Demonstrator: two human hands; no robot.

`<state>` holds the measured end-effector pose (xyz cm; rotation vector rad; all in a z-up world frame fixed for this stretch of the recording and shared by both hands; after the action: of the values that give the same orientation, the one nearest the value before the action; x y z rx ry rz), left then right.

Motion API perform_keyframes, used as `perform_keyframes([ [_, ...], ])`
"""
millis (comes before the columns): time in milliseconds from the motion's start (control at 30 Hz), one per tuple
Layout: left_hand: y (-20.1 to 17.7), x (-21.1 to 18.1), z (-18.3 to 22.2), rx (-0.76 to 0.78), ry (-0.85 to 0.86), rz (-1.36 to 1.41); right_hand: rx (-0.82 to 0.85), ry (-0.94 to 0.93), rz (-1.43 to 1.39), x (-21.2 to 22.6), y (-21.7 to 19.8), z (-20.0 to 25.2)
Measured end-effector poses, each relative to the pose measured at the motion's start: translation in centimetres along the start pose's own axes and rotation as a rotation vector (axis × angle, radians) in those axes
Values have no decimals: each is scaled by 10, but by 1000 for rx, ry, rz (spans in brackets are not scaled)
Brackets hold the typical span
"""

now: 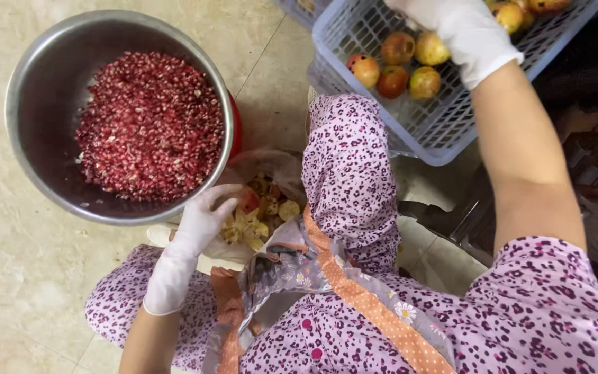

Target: The person sits on the floor and uses a knife to cut and separate pomegranates into arils and peels. They place the arils into a metal bowl and discard the peels into a plastic bag. The process is repeated with multiple pomegranates from nearby crates.

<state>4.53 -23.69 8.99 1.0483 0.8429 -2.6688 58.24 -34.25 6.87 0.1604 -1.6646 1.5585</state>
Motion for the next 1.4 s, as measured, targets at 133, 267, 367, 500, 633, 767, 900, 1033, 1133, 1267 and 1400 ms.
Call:
perform_keyframes([
  [133,3,0,-9,116,-257,189,390,111,378,-64,31,15],
  [267,21,-12,-8,239,-127,-182,594,288,457,-82,100,41],
  [367,33,-18,-2,276,-57,-434,511,295,498,-82,129,40],
  [500,24,-19,-1,248,-143,-293,325,261,416,-82,131,43],
  [633,0,-24,1,181,-76,62,283,277,248,-68,76,48],
  [767,-23,-27,6,143,-93,337,38,312,-385,-10,-9,56],
  [900,-43,-45,8,96,-6,422,-26,36,-960,119,-45,60],
  [1033,-58,-66,14,-16,263,422,175,-22,-1023,251,9,80],
  [1133,-75,-66,25,-127,465,444,464,64,-1027,324,75,89],
  [1267,-97,-38,26,-213,525,760,880,26,-1286,390,156,96],
  [1400,-116,20,0,-208,327,1425,587,-355,-883,402,190,61],
])
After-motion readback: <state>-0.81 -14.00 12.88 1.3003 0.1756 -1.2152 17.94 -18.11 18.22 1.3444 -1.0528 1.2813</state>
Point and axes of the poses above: each hand's wrist, its own z-axis away from the middle knuckle, its own y-axis out of the palm, x = y × z, the point moved 6 cm from there along -z, towards the middle knuckle, and after that the axes turned 12 degrees about -y, right-handed, at the moved point
